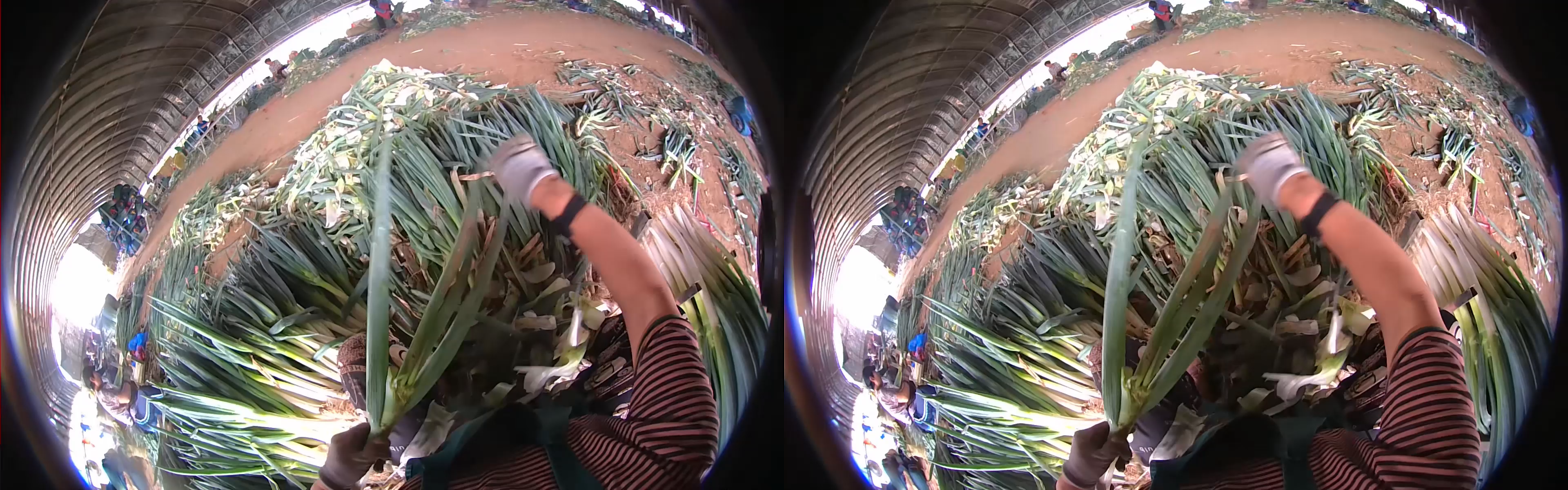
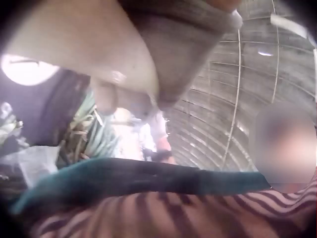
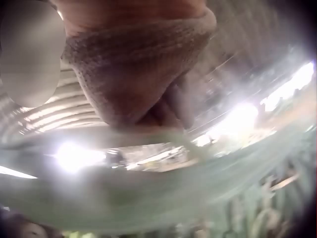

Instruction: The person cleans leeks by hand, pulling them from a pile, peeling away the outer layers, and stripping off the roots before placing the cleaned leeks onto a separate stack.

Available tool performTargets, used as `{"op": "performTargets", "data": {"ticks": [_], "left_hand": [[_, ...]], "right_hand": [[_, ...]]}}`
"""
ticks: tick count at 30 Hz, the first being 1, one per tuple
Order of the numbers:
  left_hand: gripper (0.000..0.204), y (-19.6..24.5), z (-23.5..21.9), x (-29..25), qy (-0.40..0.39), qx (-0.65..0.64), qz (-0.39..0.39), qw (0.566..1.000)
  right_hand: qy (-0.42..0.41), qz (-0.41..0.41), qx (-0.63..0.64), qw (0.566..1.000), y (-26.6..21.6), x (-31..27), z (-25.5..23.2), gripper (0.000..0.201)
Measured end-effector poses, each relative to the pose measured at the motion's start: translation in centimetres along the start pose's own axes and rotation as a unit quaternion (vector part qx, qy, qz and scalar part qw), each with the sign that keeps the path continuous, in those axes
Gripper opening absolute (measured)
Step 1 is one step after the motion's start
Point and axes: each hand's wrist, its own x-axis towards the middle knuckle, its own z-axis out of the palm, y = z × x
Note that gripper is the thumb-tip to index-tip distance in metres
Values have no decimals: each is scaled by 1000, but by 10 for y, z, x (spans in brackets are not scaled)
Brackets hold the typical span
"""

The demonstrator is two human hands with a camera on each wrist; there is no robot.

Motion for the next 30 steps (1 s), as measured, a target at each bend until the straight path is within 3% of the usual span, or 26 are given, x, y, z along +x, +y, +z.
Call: {"op": "performTargets", "data": {"ticks": [1,2,3,4,5,6,8,9,10,11,12,14,15,18,21,23,25,27,28,29,30], "left_hand": [[37,-9,-10,-4,-39,24,-25,999],[25,-7,-3,-6,22,11,6,1000],[16,-2,6,-7,82,-2,34,996],[16,4,4,-4,78,13,24,997],[14,8,8,0,91,-7,6,996],[15,6,10,9,81,-24,35,996],[20,13,21,10,89,-78,85,989],[24,22,27,8,100,-114,110,982],[32,25,31,5,177,-135,94,970],[36,31,23,0,224,-170,62,958],[35,22,5,-7,256,-140,91,952],[33,10,-35,-16,343,-90,135,925],[32,6,-50,-20,398,-72,148,902],[30,-19,-102,-13,507,-103,197,833],[30,-32,-141,11,573,-128,254,769],[32,-61,-206,28,581,-159,261,754],[36,-105,-304,53,714,26,138,685],[39,-108,-352,50,700,12,80,710],[41,-109,-364,56,631,-148,200,735],[44,-104,-367,64,536,-306,301,727],[43,-68,-327,72,547,-221,294,752]], "right_hand": [[121,40,-98,987,20,3,49,32],[161,45,57,984,22,-9,39,32],[258,30,128,957,7,-23,35,30],[243,-7,203,949,-18,-44,4,30],[342,-111,284,889,-43,-57,-12,38],[373,-186,334,845,-74,-82,-43,50],[335,-321,307,831,-129,-112,-45,57],[272,-289,310,864,-141,-109,-20,54],[208,-254,306,893,-153,-106,5,52],[92,-121,305,940,-146,-88,48,48],[-161,-53,63,983,-122,-65,84,46],[-153,-92,49,983,-81,-74,103,36],[-78,-50,107,990,-78,-85,120,36],[-303,-103,167,933,-101,-100,69,38],[-381,-216,108,892,-131,-103,81,40],[-338,-232,158,898,-144,-108,98,39],[-326,-231,206,893,-140,-114,112,39],[-344,-214,205,891,-141,-106,110,41],[-356,-199,180,895,-139,-101,108,42],[-343,-183,197,900,-132,-99,105,44],[-329,-170,211,905,-126,-98,104,45]]}}
